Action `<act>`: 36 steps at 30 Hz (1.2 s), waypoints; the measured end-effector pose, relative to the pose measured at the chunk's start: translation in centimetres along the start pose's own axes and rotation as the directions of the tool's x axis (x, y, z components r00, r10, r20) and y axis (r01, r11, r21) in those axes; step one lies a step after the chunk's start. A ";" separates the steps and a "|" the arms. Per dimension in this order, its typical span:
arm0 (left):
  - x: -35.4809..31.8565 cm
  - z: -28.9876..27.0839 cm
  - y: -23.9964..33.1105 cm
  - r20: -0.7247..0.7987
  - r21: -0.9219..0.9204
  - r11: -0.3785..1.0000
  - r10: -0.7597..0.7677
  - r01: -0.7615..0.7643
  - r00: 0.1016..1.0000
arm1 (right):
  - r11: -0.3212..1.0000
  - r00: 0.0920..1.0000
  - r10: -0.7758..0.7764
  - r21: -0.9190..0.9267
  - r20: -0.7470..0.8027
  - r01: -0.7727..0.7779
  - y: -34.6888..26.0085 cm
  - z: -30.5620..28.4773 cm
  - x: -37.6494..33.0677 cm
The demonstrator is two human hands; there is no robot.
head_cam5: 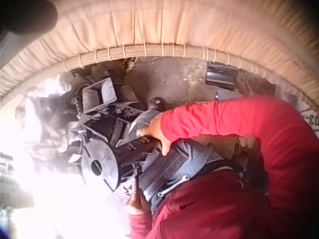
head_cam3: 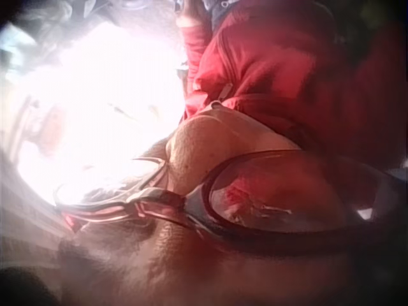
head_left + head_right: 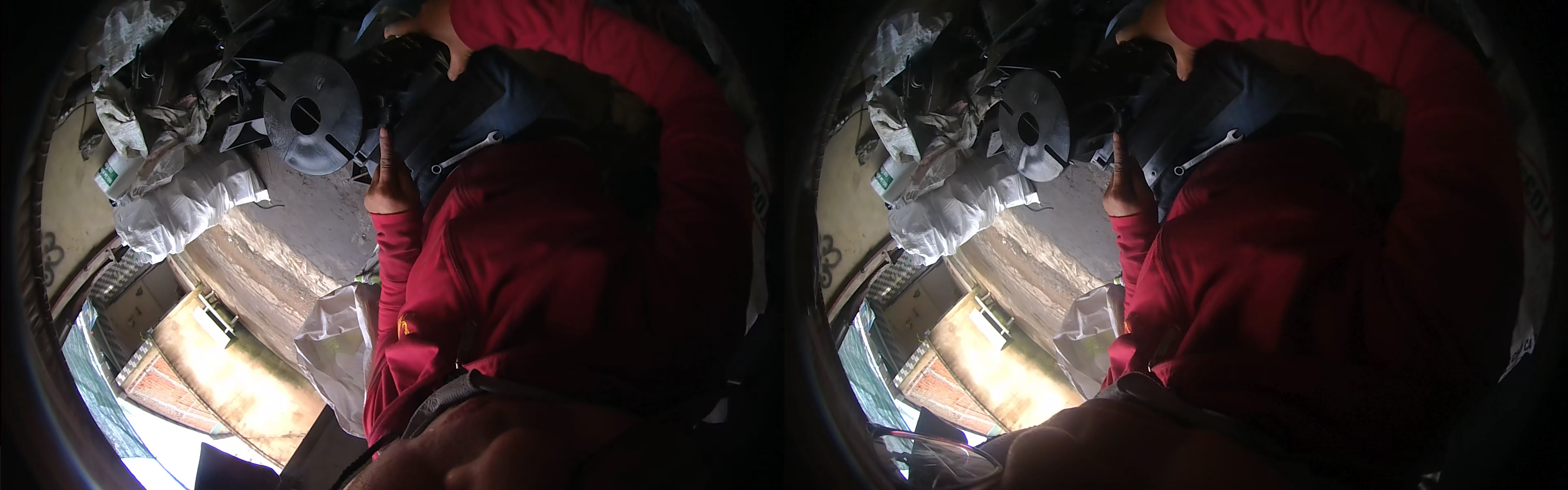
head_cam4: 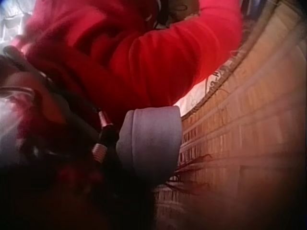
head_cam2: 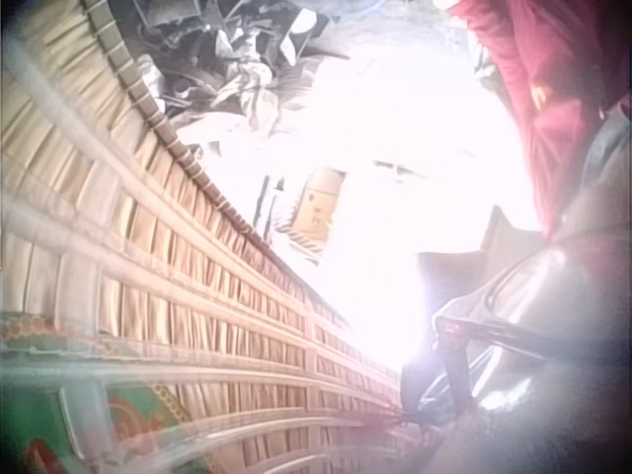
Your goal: The person assembles a metal component by inserting bolts and tightening them with a wrench. They reposition the part multiple times to access different fasteners and continue tightening until the assembly appears secure.
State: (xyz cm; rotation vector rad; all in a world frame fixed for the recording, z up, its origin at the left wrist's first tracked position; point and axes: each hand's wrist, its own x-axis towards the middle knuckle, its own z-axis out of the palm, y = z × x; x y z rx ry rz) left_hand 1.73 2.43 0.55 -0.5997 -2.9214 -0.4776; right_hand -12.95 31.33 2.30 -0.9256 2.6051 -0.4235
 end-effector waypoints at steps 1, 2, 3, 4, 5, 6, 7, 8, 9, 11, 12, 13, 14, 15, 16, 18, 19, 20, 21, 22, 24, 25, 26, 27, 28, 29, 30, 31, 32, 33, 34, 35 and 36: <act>-0.4 -0.2 -0.3 -0.075 0.014 0.997 0.083 -0.082 0.994 | 1.000 1.000 0.000 0.003 -0.003 0.000 0.2 0.1 0.3; 0.0 -0.7 0.2 -0.185 -0.063 0.992 0.095 -0.108 0.978 | 1.000 1.000 0.006 0.002 0.002 -0.006 0.4 0.3 0.5; 0.7 -1.4 0.9 -0.294 -0.135 0.981 0.097 -0.141 0.951 | 1.000 1.000 0.011 0.001 0.006 -0.011 0.5 0.5 0.6; 0.4 -0.8 0.6 -0.313 -0.134 0.982 0.088 -0.136 0.946 | 1.000 1.000 -0.004 0.004 -0.013 0.005 0.4 0.7 0.5; 0.4 -0.4 0.4 -0.336 -0.128 0.983 0.083 -0.133 0.938 | 1.000 0.999 -0.021 0.009 -0.039 0.021 0.3 0.7 0.2; 0.6 0.0 0.0 -0.361 -0.120 0.984 0.080 -0.131 0.929 | 0.999 0.997 -0.038 0.013 -0.064 0.039 0.2 0.6 0.0; -0.2 -0.1 -0.4 -0.163 0.007 0.999 0.045 -0.044 0.986 | 0.999 0.997 -0.047 0.022 -0.060 0.049 0.1 0.8 0.0; -0.3 -0.3 -0.2 0.032 0.140 0.990 -0.016 0.011 0.999 | 0.998 0.997 -0.047 0.026 -0.054 0.049 0.3 1.0 0.1; -0.3 -0.9 -0.2 0.015 0.079 0.996 0.039 -0.041 0.999 | 0.998 0.998 -0.047 0.029 -0.048 0.049 0.5 1.1 0.2; 0.8 -1.6 0.5 -0.232 -0.123 0.988 0.066 -0.096 0.971 | 0.999 0.997 -0.039 0.004 -0.061 0.039 0.9 1.0 0.4; 0.5 -1.1 0.1 -0.253 -0.082 0.993 0.064 -0.087 0.965 | 0.999 0.997 -0.041 -0.008 -0.064 0.041 0.8 1.1 0.7; 0.2 -0.4 -0.3 -0.270 -0.045 0.996 0.060 -0.075 0.961 | 0.999 0.998 -0.034 0.011 -0.049 0.034 0.7 1.2 0.6; 0.3 -0.5 0.0 0.059 0.034 0.993 -0.115 0.113 0.992 | 1.000 0.999 -0.019 0.020 -0.043 0.020 0.7 1.1 0.4; 0.4 -1.0 -0.1 0.016 0.016 0.999 -0.036 0.036 0.999 | 1.000 0.999 -0.004 0.029 -0.038 0.005 0.8 0.8 0.2; 0.5 -1.5 -0.2 -0.029 0.003 0.999 0.042 -0.042 0.999 | 0.999 0.999 -0.015 0.040 -0.049 0.017 0.9 0.5 0.2; 0.6 -1.1 0.4 -0.339 -0.229 0.967 0.032 -0.115 0.940 | 0.996 0.998 -0.056 0.070 -0.035 0.058 0.4 0.4 0.3; 0.2 -0.2 0.3 -0.346 -0.233 0.968 0.004 -0.090 0.938 | 0.999 1.000 0.027 0.040 0.003 -0.027 -0.2 0.5 -0.4; -0.5 -1.2 0.3 0.029 0.054 0.997 -0.063 0.062 0.998 | 0.997 0.998 0.037 0.067 -0.047 -0.034 -0.8 0.5 -0.3; -1.3 -1.1 0.2 -0.017 -0.104 0.991 -0.086 0.084 0.996 | 0.994 0.993 0.072 0.085 -0.095 -0.064 -0.7 0.6 -1.2; -2.0 -0.5 0.0 -0.062 -0.261 0.962 -0.102 0.082 0.993 | 0.989 0.982 0.116 0.106 -0.148 -0.101 -0.3 0.6 -2.3; -2.6 0.0 -1.1 -0.083 -0.474 0.880 -0.088 0.038 0.993 | 0.684 0.901 0.220 0.718 -0.373 0.130 1.1 4.1 -5.0; -3.3 0.1 -1.9 -0.052 -0.547 0.836 -0.068 0.029 0.996 | 0.465 0.933 0.309 0.885 -0.182 0.018 1.6 5.1 -7.0; -4.3 0.2 -2.2 -0.024 -0.615 0.788 -0.053 0.027 0.998 | 0.209 0.938 0.346 0.972 0.033 -0.111 1.4 5.8 -8.6; -4.6 1.2 -2.3 0.020 -0.501 0.866 0.002 0.008 1.000 | -0.246 0.970 0.161 0.959 0.181 -0.138 -0.3 6.7 -9.1; -4.7 1.8 -1.7 0.055 -0.350 0.937 0.025 -0.004 0.998 | -0.439 0.959 0.111 0.878 0.262 -0.189 -3.3 7.1 -9.1; -4.8 2.6 -1.7 0.068 -0.282 0.958 0.079 -0.056 0.995 | -0.537 0.934 0.097 0.808 0.345 -0.242 -6.5 6.4 -8.8; -4.7 3.4 -1.8 0.076 -0.220 0.968 0.140 -0.121 0.987 | -0.548 0.939 0.056 0.796 0.341 -0.256 -8.2 6.4 -8.3; -4.4 2.8 -1.2 0.022 -0.224 0.962 0.164 -0.155 0.986 | -0.669 0.974 -0.083 0.713 0.209 -0.210 -8.3 7.7 -7.5; -3.3 1.2 -0.5 -0.034 -0.225 0.955 0.190 -0.192 0.981 | -0.734 0.966 -0.013 0.653 0.260 -0.185 -10.1 6.7 -6.8; -2.3 0.1 -0.1 -0.094 -0.216 0.949 0.216 -0.231 0.972 | -0.743 0.960 0.024 0.648 0.278 -0.169 -11.2 6.5 -6.2; -1.9 -0.1 0.2 -0.260 -0.249 0.947 0.138 -0.204 0.956 | -0.751 0.953 0.059 0.642 0.296 -0.153 -11.7 6.4 -5.9; -1.7 -1.0 0.8 -0.256 -0.384 0.904 0.095 -0.191 0.962 | -0.758 0.953 0.027 0.628 0.302 -0.178 -12.0 6.6 -5.6; -1.5 -1.9 1.5 -0.245 -0.508 0.843 0.053 -0.175 0.968 | -0.765 0.951 -0.008 0.611 0.308 -0.204 -12.3 6.9 -5.3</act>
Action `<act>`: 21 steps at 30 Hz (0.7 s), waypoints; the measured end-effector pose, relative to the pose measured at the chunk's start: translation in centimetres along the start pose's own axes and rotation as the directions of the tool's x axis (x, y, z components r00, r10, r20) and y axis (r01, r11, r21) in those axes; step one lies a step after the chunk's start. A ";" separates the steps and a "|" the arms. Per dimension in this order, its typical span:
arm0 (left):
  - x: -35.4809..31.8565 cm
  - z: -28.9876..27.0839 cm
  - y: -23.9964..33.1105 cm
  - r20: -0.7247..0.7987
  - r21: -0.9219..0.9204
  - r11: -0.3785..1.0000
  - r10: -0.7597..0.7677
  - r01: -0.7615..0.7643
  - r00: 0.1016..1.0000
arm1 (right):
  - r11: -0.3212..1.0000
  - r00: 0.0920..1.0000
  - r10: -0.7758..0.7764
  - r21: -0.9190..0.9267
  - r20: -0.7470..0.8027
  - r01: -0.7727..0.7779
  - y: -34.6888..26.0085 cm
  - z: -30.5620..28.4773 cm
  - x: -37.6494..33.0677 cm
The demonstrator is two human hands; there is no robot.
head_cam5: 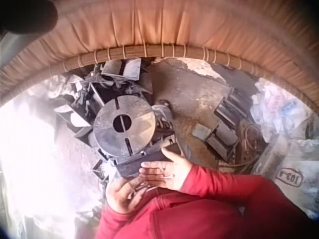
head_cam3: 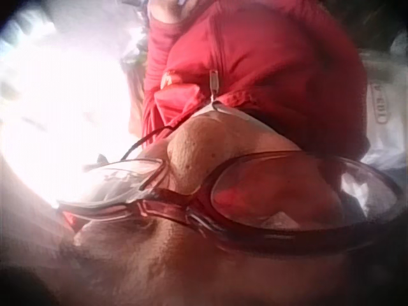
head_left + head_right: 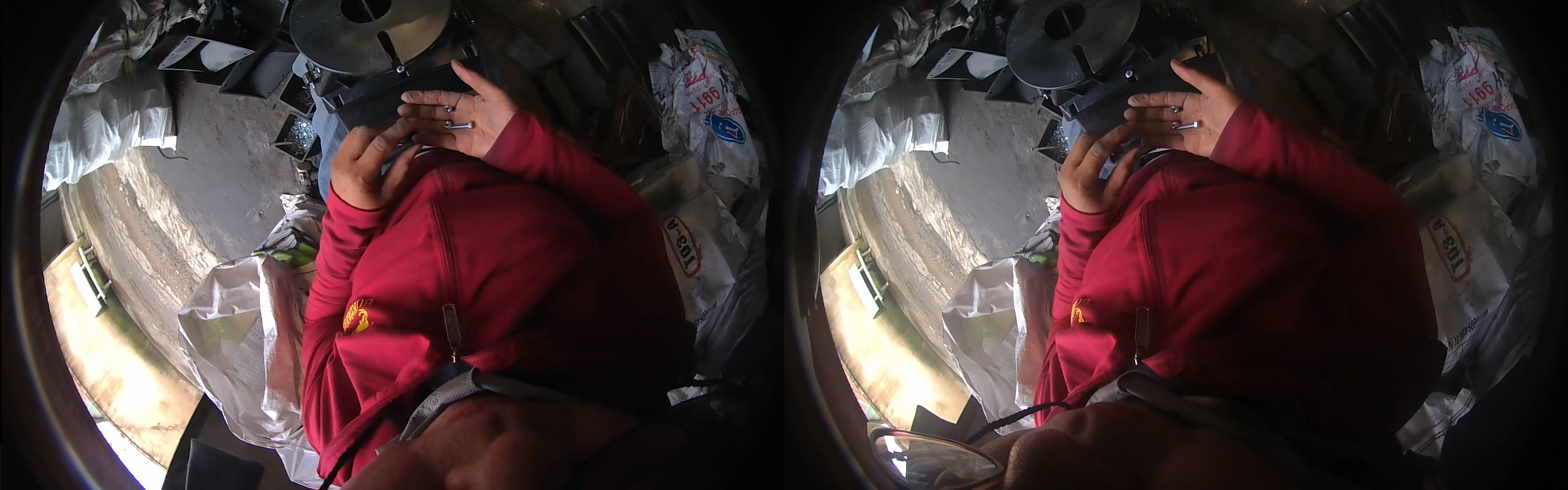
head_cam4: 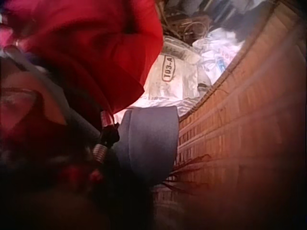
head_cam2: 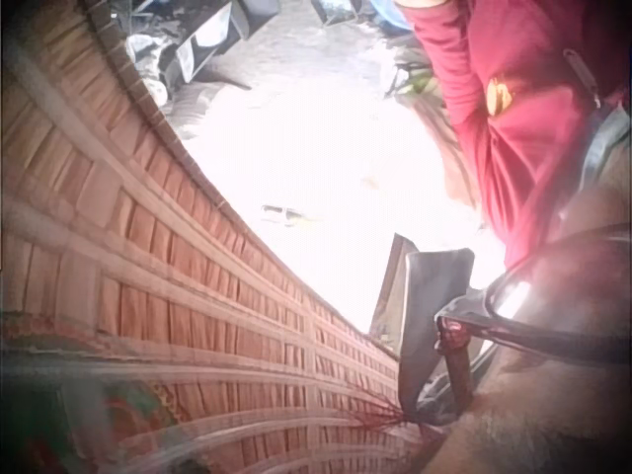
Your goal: The person assembles a metal component by inserting bolts and tightening them with a wrench. They reposition the part multiple times to access different fasteners and continue tightening until the assembly appears secure.
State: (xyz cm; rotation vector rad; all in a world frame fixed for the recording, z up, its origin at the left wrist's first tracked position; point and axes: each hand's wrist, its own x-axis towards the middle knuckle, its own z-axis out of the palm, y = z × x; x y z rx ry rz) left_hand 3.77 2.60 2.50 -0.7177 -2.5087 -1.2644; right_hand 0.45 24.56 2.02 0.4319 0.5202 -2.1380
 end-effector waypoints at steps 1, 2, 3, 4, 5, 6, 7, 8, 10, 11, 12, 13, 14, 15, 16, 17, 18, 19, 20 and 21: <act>0.7 0.5 0.3 0.042 0.031 0.995 0.090 -0.091 0.995 | 0.999 0.999 0.030 0.011 0.018 -0.031 0.2 0.2 0.3; 1.1 1.3 0.3 0.088 0.066 0.981 0.177 -0.183 0.980 | 0.999 0.999 0.035 0.005 0.010 -0.035 0.7 0.6 0.8; 1.2 1.9 0.4 0.139 0.156 0.963 0.199 -0.220 0.970 | 0.999 0.999 0.035 -0.005 0.002 -0.035 1.1 1.3 1.4; 0.8 2.2 0.6 0.154 0.187 0.968 0.138 -0.166 0.978 | 0.999 0.999 0.035 -0.014 -0.006 -0.035 1.2 1.8 1.8; 0.7 2.3 0.6 0.152 0.164 0.980 0.088 -0.113 0.985 | 0.999 1.000 0.009 0.036 -0.026 -0.008 1.4 1.6 2.5; 0.6 2.3 0.6 0.150 0.141 0.988 0.036 -0.058 0.988 | 0.998 0.998 0.050 0.030 -0.028 -0.049 1.7 1.4 2.7; 0.3 2.1 0.4 0.167 0.117 0.993 0.011 -0.031 0.986 | 0.996 0.995 0.091 0.024 -0.030 -0.091 2.0 1.4 2.7; 0.0 1.9 0.0 0.183 0.090 0.996 -0.012 -0.005 0.983 | 0.991 0.991 0.130 0.016 -0.036 -0.130 2.2 1.3 2.8; -0.3 1.8 -0.8 0.187 0.013 0.999 -0.037 0.036 0.982 | 0.993 0.993 0.117 0.001 -0.028 -0.117 2.4 0.3 3.2; -0.3 1.6 -1.2 0.174 -0.029 0.998 -0.043 0.049 0.984 | 0.994 0.994 0.107 -0.012 -0.004 -0.107 2.7 0.3 3.4; -0.2 1.4 -1.4 0.161 -0.070 0.996 -0.050 0.062 0.986 | 0.995 0.995 0.097 -0.025 0.022 -0.097 2.9 0.2 3.6; -0.4 1.3 -1.2 0.128 -0.040 0.996 -0.077 0.083 0.989 | 0.999 0.996 0.051 0.008 0.068 -0.051 3.2 -0.4 4.0; -0.4 1.1 -1.2 0.114 -0.047 0.994 -0.096 0.102 0.989 | 0.999 0.993 0.045 -0.011 0.106 -0.044 3.3 -0.7 4.3; -0.3 1.0 -1.3 0.099 -0.054 0.991 -0.116 0.122 0.988 | 0.999 0.989 0.041 -0.030 0.145 -0.037 3.4 -1.0 4.5; -0.3 0.7 -1.3 0.084 -0.062 0.988 -0.136 0.142 0.987 | 0.998 0.982 0.039 -0.048 0.184 -0.031 3.4 -1.2 4.6; -0.4 -0.1 -1.5 0.030 -0.139 0.958 -0.250 0.252 0.968 | 0.996 0.984 0.042 -0.078 0.175 -0.029 3.5 -0.8 4.3; -0.4 -0.8 -1.6 -0.063 -0.096 0.947 -0.312 0.306 0.948 | 0.981 0.999 0.018 -0.194 0.044 -0.010 3.4 0.0 4.0; -0.5 -1.3 -2.1 -0.090 -0.067 0.960 -0.278 0.272 0.956 | 0.970 1.000 0.022 -0.243 -0.003 -0.022 3.3 0.3 4.0; -0.8 -1.6 -2.3 -0.113 -0.040 0.969 -0.248 0.245 0.962 | 0.957 0.998 0.025 -0.287 -0.055 -0.040 3.3 0.3 3.9; -1.0 -1.6 -2.3 -0.122 -0.043 0.967 -0.254 0.251 0.959 | 0.943 0.999 -0.003 -0.334 -0.052 -0.015 3.4 0.2 4.2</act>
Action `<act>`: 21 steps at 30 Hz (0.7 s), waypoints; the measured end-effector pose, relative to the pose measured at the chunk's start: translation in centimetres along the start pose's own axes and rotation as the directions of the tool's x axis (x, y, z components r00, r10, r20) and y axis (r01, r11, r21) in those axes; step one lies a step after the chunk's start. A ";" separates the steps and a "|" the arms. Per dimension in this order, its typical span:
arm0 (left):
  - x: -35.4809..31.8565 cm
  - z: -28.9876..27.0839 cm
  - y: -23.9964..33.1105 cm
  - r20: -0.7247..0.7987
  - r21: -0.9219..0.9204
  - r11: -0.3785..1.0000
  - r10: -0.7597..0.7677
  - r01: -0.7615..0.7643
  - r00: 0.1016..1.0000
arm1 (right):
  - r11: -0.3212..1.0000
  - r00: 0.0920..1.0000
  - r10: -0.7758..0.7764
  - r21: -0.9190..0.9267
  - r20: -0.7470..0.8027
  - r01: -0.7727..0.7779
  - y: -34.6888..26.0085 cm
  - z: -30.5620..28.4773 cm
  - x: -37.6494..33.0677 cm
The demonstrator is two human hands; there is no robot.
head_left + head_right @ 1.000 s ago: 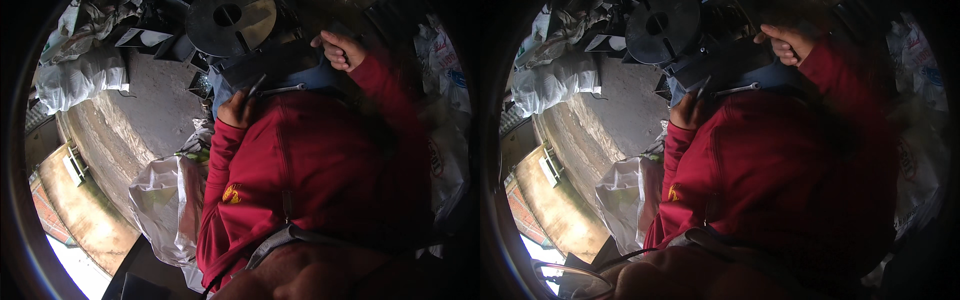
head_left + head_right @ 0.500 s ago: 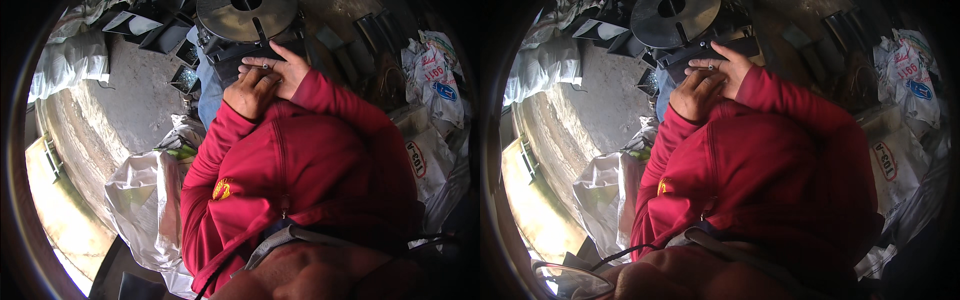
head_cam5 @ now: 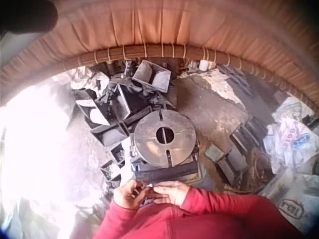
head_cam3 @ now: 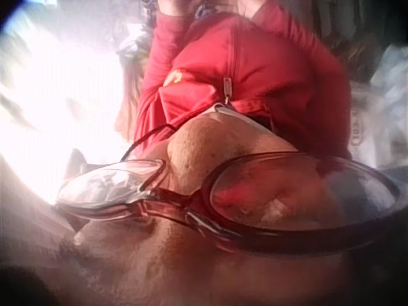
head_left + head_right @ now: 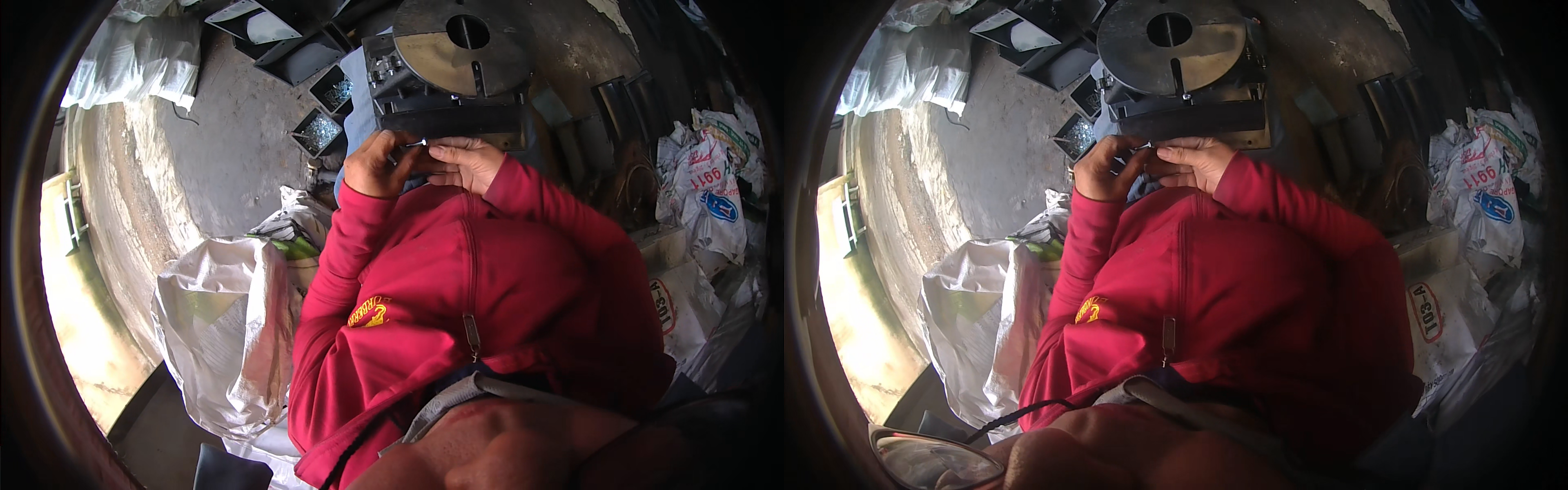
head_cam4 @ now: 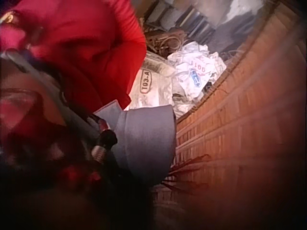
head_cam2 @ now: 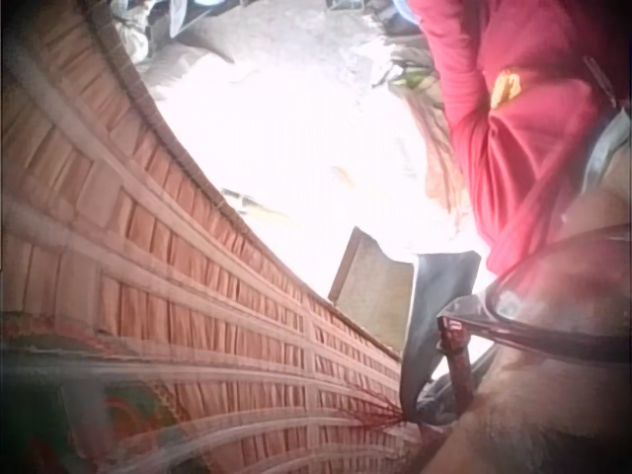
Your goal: The person assembles a metal component by inserting bolts and tightening them with a wrench. They reposition the part multiple times to access different fasteners and continue tightening until the assembly appears secure.
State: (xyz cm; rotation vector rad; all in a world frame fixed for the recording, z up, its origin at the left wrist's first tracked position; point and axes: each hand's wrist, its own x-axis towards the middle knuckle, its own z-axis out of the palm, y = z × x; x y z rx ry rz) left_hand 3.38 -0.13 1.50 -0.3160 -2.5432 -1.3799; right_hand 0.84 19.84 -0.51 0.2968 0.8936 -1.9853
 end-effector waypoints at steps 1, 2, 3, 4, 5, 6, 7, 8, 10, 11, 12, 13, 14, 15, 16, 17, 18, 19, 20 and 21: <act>-0.2 0.0 0.2 -0.009 -0.002 1.000 -0.006 0.006 1.000 | 0.998 1.000 -0.028 -0.048 -0.005 0.028 0.1 -0.1 0.4; -0.4 0.0 0.2 -0.019 -0.008 1.000 -0.014 0.014 1.000 | 0.994 0.998 -0.055 -0.096 -0.012 0.054 0.1 -0.2 0.7; -0.5 -0.1 0.2 -0.024 0.034 0.999 0.006 -0.005 1.000 | 0.993 0.998 -0.053 -0.105 -0.018 0.051 0.1 -0.1 1.0; -0.5 -0.3 0.3 -0.027 0.077 0.997 0.026 -0.024 0.999 | 0.992 0.998 -0.051 -0.114 -0.024 0.048 0.0 0.0 1.2; -0.6 -0.3 0.4 -0.029 0.117 0.992 0.044 -0.040 0.999 | 0.992 0.998 -0.048 -0.122 -0.033 0.044 0.0 0.0 1.4; -0.6 -0.4 0.5 -0.046 0.159 0.985 0.079 -0.071 0.996 | 0.992 0.999 -0.034 -0.118 -0.015 0.032 0.0 0.0 1.6; -0.6 -0.3 0.6 -0.062 0.201 0.975 0.114 -0.099 0.992 | 0.993 1.000 -0.019 -0.114 0.002 0.019 -0.1 -0.2 1.8; -0.6 -0.2 0.6 -0.073 0.241 0.962 0.149 -0.128 0.986 | 0.994 1.000 -0.006 -0.108 0.017 0.008 0.0 -0.4 2.1; -0.7 0.1 0.0 -0.117 0.227 0.965 0.163 -0.133 0.980 | 0.999 0.999 0.045 -0.010 -0.006 -0.045 0.3 -0.7 2.7; -0.8 0.3 -0.4 -0.134 0.221 0.966 0.168 -0.136 0.977 | 0.997 0.997 0.071 0.045 -0.017 -0.070 0.4 -0.5 2.9; -0.9 0.5 -0.7 -0.155 0.141 0.987 0.103 -0.081 0.983 | 0.994 0.993 0.096 0.059 -0.063 -0.093 0.5 -0.3 3.1; -1.1 0.6 -1.1 -0.170 0.059 0.998 0.037 -0.027 0.985 | 0.991 0.987 0.122 0.074 -0.109 -0.114 0.5 0.0 3.3; -1.1 0.7 -1.5 -0.181 -0.023 0.999 -0.029 0.025 0.983 | 0.987 0.977 0.146 0.089 -0.153 -0.133 0.4 0.3 3.6; -1.1 0.6 -1.9 -0.224 -0.116 0.987 -0.133 0.109 0.965 | 0.984 0.975 0.160 0.105 -0.154 -0.145 0.2 0.3 4.1; -1.0 0.4 -2.5 -0.257 -0.212 0.960 -0.237 0.185 0.937 | 0.980 0.972 0.173 0.121 -0.156 -0.155 -0.2 0.2 4.7; -0.7 0.0 -3.2 -0.276 -0.302 0.919 -0.340 0.255 0.899 | 0.976 0.971 0.186 0.141 -0.153 -0.165 -0.3 0.5 5.1; -0.4 -0.3 -5.1 -0.349 -0.259 0.955 -0.231 0.144 0.908 | 0.977 0.958 0.175 0.160 -0.229 -0.140 -0.4 1.4 5.5; -0.5 -0.9 -6.4 -0.341 -0.182 0.973 -0.198 0.142 0.919 | 0.978 0.955 0.166 0.166 -0.247 -0.127 -0.4 2.0 5.7; -0.5 -1.0 -6.5 -0.332 -0.304 0.932 -0.299 0.199 0.894 | 0.978 0.951 0.162 0.172 -0.263 -0.119 -0.3 2.5 6.0; -0.5 -1.2 -6.6 -0.310 -0.421 0.872 -0.397 0.250 0.864 | 0.978 0.948 0.156 0.178 -0.278 -0.109 -0.2 2.8 6.2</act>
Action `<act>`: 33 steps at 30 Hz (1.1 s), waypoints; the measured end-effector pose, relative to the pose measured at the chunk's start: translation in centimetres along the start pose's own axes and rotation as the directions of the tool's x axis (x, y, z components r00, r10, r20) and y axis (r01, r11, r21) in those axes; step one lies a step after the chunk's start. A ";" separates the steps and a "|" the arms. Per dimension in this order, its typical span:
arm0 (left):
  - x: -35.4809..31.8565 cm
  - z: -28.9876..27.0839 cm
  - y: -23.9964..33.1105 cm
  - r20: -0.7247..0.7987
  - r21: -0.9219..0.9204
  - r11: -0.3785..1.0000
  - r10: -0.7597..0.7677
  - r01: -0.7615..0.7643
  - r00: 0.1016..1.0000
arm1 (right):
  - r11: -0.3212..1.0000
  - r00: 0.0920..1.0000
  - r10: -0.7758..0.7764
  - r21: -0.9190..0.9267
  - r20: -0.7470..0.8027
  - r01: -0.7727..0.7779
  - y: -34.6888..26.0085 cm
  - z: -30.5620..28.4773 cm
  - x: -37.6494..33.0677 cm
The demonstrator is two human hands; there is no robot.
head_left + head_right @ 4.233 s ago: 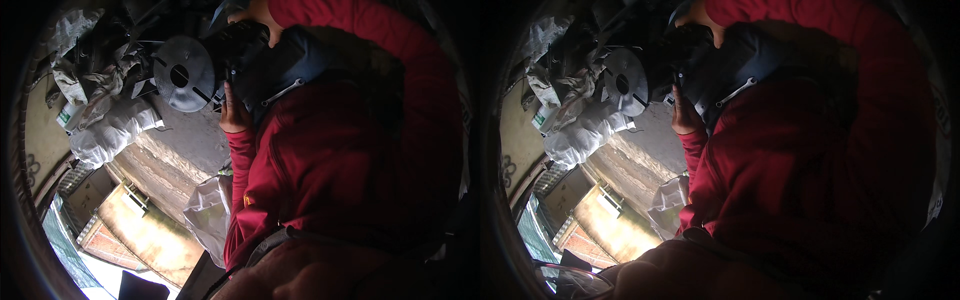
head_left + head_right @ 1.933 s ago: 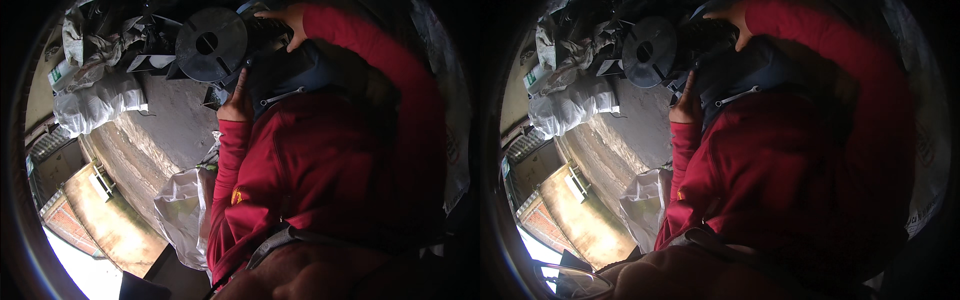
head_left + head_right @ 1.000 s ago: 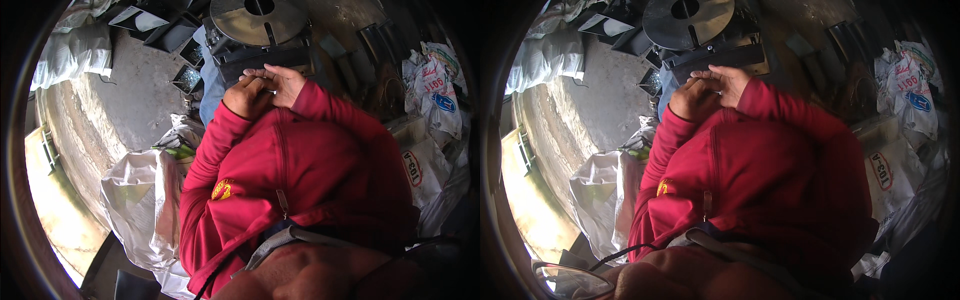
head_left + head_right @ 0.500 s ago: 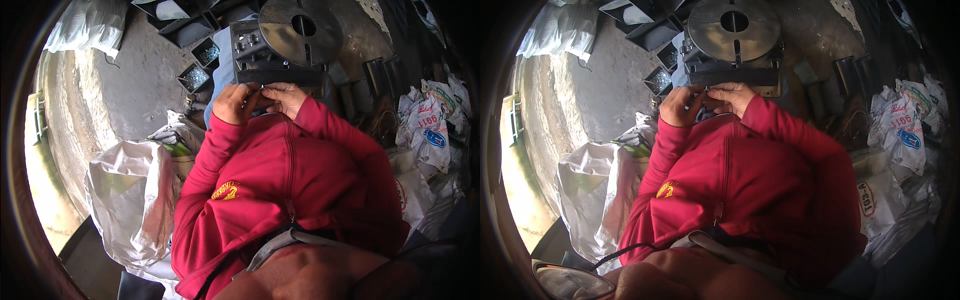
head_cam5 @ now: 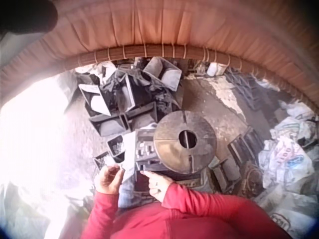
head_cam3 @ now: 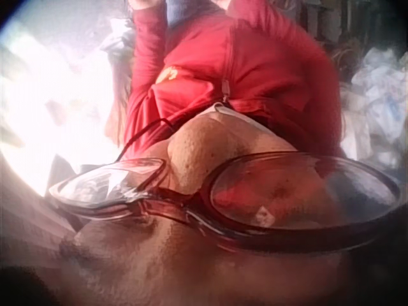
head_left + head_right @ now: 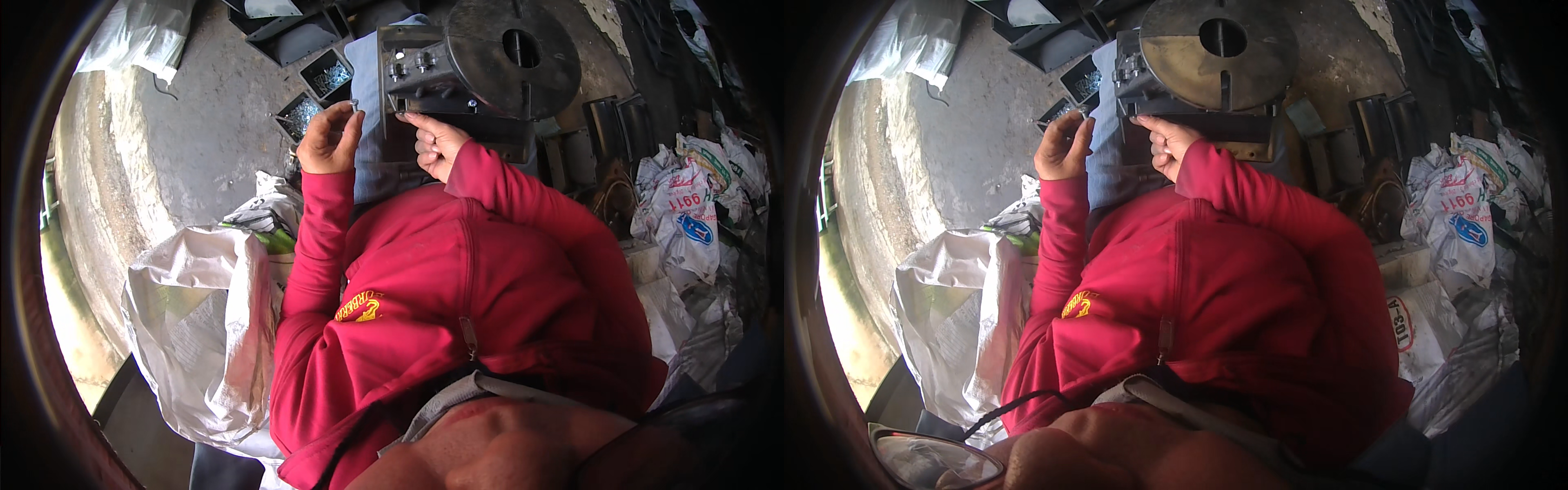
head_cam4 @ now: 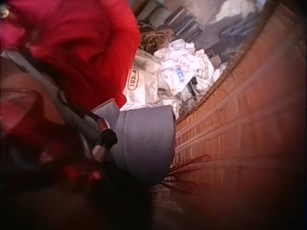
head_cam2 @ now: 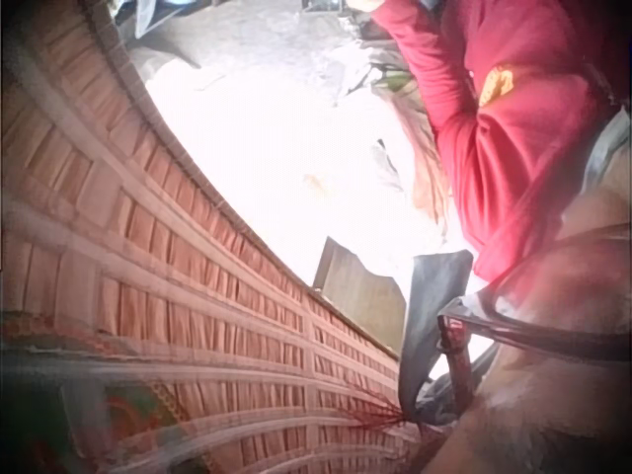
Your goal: The person assembles a metal component by inserting bolts and tightening them with a wrench. They reposition the part multiple times to access different fasteners and continue tightening until the assembly appears secure.
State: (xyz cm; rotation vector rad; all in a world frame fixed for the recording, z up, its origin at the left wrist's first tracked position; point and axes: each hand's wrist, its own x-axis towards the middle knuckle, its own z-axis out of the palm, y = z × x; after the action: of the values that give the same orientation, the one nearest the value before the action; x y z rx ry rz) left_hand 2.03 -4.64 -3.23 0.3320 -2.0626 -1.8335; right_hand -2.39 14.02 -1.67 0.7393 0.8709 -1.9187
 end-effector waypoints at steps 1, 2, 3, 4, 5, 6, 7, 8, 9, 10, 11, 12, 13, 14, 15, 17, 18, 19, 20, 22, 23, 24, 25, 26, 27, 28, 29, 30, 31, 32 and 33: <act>0.1 0.0 0.0 0.028 -0.004 1.000 0.018 -0.018 0.999 | 1.000 1.000 -0.011 0.004 -0.029 0.011 0.2 0.2 0.1; 0.2 0.0 0.0 0.028 -0.024 1.000 0.010 -0.009 1.000 | 1.000 0.999 -0.028 0.008 -0.030 0.029 0.3 0.2 0.2; 0.2 0.2 0.2 0.029 -0.044 0.999 0.002 0.000 1.000 | 0.999 0.998 -0.046 0.012 -0.031 0.047 0.5 0.2 0.3; 0.2 0.4 0.3 0.031 -0.064 0.998 -0.006 0.008 1.000 | 0.998 0.997 -0.065 0.016 -0.032 0.065 0.6 0.2 0.3; 0.1 0.6 0.7 0.036 -0.079 0.997 -0.011 0.013 0.999 | 0.997 0.997 -0.072 0.025 -0.003 0.072 0.7 0.2 0.3; 0.2 0.5 0.1 0.054 -0.054 0.998 0.023 -0.020 0.998 | 0.996 0.996 -0.080 0.033 0.026 0.079 0.8 0.2 0.3; 0.3 0.2 -0.9 0.072 -0.030 0.998 0.055 -0.053 0.996 | 0.995 0.995 -0.088 0.042 0.055 0.086 0.8 0.1 0.3; 0.4 0.1 -1.2 0.090 -0.004 0.996 0.087 -0.087 0.992 | 0.993 0.989 -0.117 0.037 0.092 0.114 0.8 -0.1 0.4; 0.4 0.1 -1.2 0.096 -0.041 0.998 0.051 -0.048 0.994 | 0.989 0.981 -0.146 0.032 0.130 0.143 0.7 -0.5 0.4; 0.4 0.0 -1.2 0.103 -0.077 0.997 0.016 -0.008 0.995 | 0.985 0.971 -0.173 0.029 0.167 0.171 0.6 -0.7 0.4; 0.4 -0.1 -1.0 0.112 -0.110 0.993 -0.019 0.031 0.993 | 0.984 0.970 -0.178 0.036 0.164 0.175 0.5 -0.6 0.3; 0.4 -0.2 -0.8 0.112 -0.113 0.991 -0.055 0.068 0.992 | 0.983 0.970 -0.183 0.042 0.160 0.178 0.4 -0.3 0.1; 0.4 -0.3 -0.6 0.113 -0.116 0.988 -0.092 0.105 0.989 | 0.982 0.970 -0.187 0.049 0.156 0.182 0.3 -0.2 0.0; 0.4 -0.3 -0.4 0.113 -0.119 0.983 -0.126 0.140 0.986 | 0.983 0.972 -0.182 0.062 0.147 0.175 0.3 -0.2 0.0; 0.5 -0.3 -0.6 0.123 -0.107 0.989 -0.091 0.105 0.988 | 0.983 0.975 -0.177 0.076 0.138 0.168 0.3 -0.1 0.1; 0.5 -0.4 -0.8 0.147 -0.081 0.996 -0.023 0.035 0.989 | 0.981 0.975 -0.182 0.085 0.130 0.172 0.3 0.0 0.1; 0.5 -0.3 -0.4 0.153 -0.107 0.991 -0.058 0.075 0.987 | 0.980 0.973 -0.192 0.081 0.131 0.182 0.3 0.0 0.1; 0.3 -0.2 0.2 0.160 -0.132 0.985 -0.093 0.115 0.983 | 0.978 0.970 -0.202 0.077 0.132 0.193 0.3 0.0 0.1; 0.2 0.1 1.1 0.167 -0.151 0.976 -0.131 0.157 0.977 | 0.979 0.971 -0.197 0.082 0.134 0.188 0.3 -0.1 0.1; 0.2 1.2 2.5 0.156 -0.181 0.975 -0.098 0.126 0.983 | 0.980 0.972 -0.192 0.083 0.137 0.182 0.3 -0.1 0.0; 0.2 1.5 2.9 0.149 -0.196 0.975 -0.079 0.108 0.986 | 0.980 0.972 -0.189 0.087 0.139 0.178 0.2 -0.2 0.0; 0.3 1.7 2.7 0.134 -0.097 0.995 0.024 -0.010 0.991 | 0.980 0.972 -0.186 0.091 0.141 0.175 0.2 -0.2 -0.1; 0.5 1.9 2.3 0.130 0.004 0.992 0.127 -0.129 0.983 | 0.981 0.973 -0.183 0.095 0.143 0.171 0.2 -0.2 -0.1; 0.8 2.2 2.1 0.138 0.100 0.964 0.230 -0.245 0.963 | 0.979 0.973 -0.182 0.122 0.146 0.165 0.2 -0.3 0.0; 1.0 2.3 2.1 0.149 0.212 0.906 0.341 -0.366 0.928 | 0.976 0.972 -0.180 0.149 0.149 0.158 0.2 -0.4 0.1; 1.2 2.4 2.3 0.155 0.240 0.886 0.368 -0.397 0.917 | 0.973 0.972 -0.179 0.176 0.152 0.151 0.2 -0.4 0.1; 1.3 2.5 2.5 0.163 0.269 0.865 0.393 -0.424 0.905 | 0.973 0.969 -0.189 0.161 0.157 0.164 0.3 -0.4 0.1; 1.3 2.6 2.6 0.173 0.296 0.842 0.418 -0.452 0.892 | 0.973 0.966 -0.200 0.146 0.162 0.177 0.3 -0.4 0.0; 1.2 2.8 2.7 0.187 0.325 0.831 0.411 -0.451 0.892 | 0.973 0.963 -0.211 0.132 0.168 0.190 0.3 -0.4 -0.1; 1.0 2.8 2.8 0.201 0.354 0.819 0.404 -0.451 0.892 | 0.969 0.959 -0.222 0.154 0.179 0.195 0.4 -0.4 0.0; 0.9 2.9 2.9 0.216 0.383 0.806 0.397 -0.451 0.892 | 0.964 0.954 -0.233 0.177 0.189 0.201 0.6 -0.5 0.1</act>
State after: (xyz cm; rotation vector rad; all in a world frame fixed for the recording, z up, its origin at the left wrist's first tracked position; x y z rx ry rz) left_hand 0.16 -2.02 -0.56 -0.1459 -2.3761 -1.1586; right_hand -1.79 14.19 -2.20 0.5362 0.7006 -2.2355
